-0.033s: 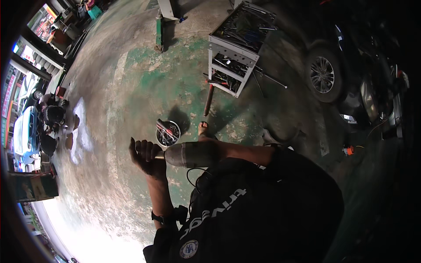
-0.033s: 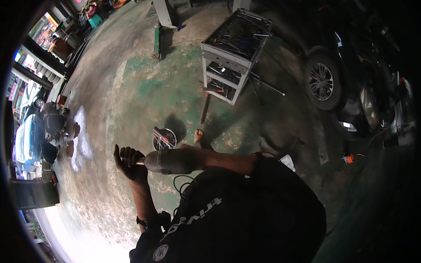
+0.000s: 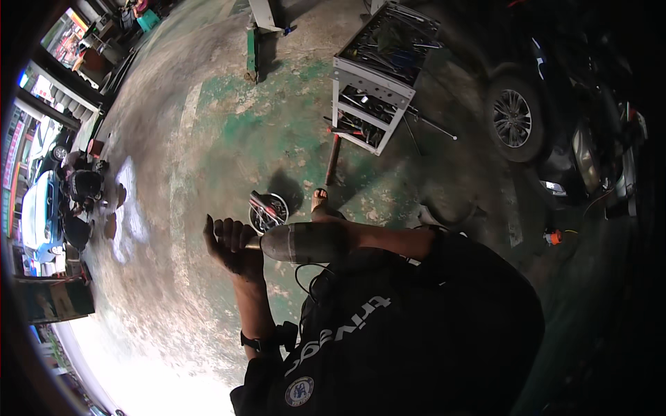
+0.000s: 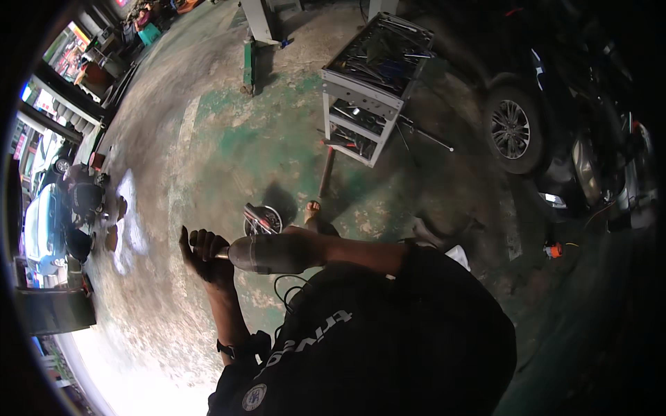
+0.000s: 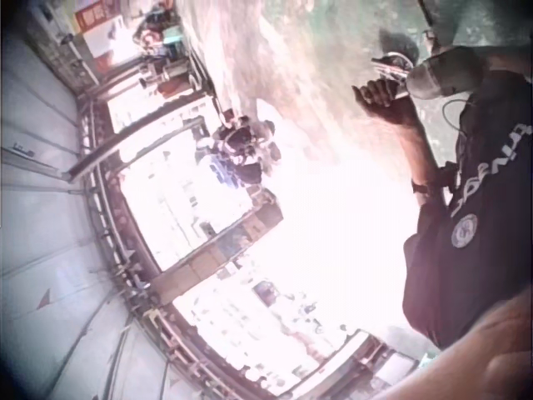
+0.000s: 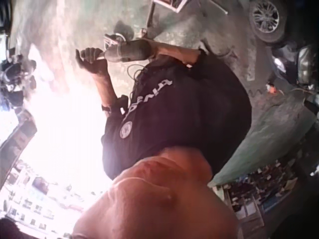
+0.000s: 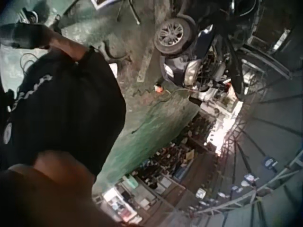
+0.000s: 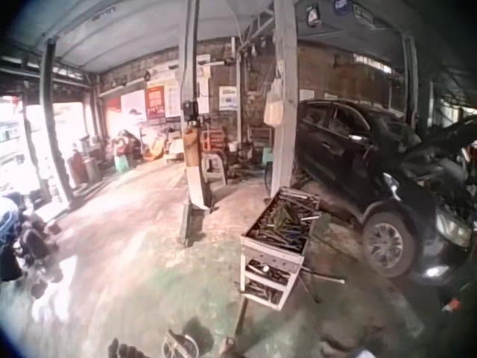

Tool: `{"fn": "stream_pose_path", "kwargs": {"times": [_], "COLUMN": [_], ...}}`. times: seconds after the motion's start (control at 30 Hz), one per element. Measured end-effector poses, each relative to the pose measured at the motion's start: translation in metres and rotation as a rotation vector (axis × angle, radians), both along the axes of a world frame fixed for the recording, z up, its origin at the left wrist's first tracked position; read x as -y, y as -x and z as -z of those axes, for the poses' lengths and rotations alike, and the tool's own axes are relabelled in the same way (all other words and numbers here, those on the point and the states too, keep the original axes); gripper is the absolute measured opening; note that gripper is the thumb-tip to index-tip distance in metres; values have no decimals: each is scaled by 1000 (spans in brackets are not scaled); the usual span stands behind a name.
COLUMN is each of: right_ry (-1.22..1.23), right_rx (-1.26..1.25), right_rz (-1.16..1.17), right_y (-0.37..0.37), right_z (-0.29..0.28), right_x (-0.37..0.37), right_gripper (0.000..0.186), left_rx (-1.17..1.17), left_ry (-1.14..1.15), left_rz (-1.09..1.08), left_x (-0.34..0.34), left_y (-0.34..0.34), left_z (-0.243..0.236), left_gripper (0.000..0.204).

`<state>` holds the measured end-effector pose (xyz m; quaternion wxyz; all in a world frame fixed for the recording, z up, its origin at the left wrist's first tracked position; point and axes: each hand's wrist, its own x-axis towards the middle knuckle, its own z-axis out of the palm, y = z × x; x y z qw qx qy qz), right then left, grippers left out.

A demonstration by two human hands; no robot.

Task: The person uses a wrench to loosen and remove bolts from a cylinder head, then places the bolts into a tray. The person then walks to another area and picks up a power tool.

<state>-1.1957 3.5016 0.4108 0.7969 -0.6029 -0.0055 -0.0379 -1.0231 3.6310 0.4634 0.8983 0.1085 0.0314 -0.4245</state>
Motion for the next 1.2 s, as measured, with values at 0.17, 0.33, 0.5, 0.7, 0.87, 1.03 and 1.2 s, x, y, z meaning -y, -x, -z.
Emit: {"fn": "stream_pose_path", "kwargs": {"times": [0.17,0.33,0.5,0.7,0.87,1.03,1.2], "right_ry": [-451,-129,41,316,178,-310,-115], "right_rx": [4,23,70,98,-72,-387,-163], "right_rz": [6,-36,4,233,474,619,613], "right_y": [-142,-249,-355,-432,-480,-509,-526], "right_z": [-13,-22,32,24,-60,-42,70], "right_x": [93,216,315,457,544,643,789], "right_gripper": [20,8,10,43,32,56,58], "left_rx": [93,91,22,155,-89,-22,120], "left_ry": [-66,-57,-42,-95,118,57,-113], "left_rz": [-50,-58,54,229,609,872,879], "left_x": [105,200,305,469,621,769,922], "left_y": [-128,-242,-344,-455,-520,-542,-552], "left_z": [16,8,7,7,-9,-6,13], "left_gripper": [38,37,36,40,40,34,32]}}
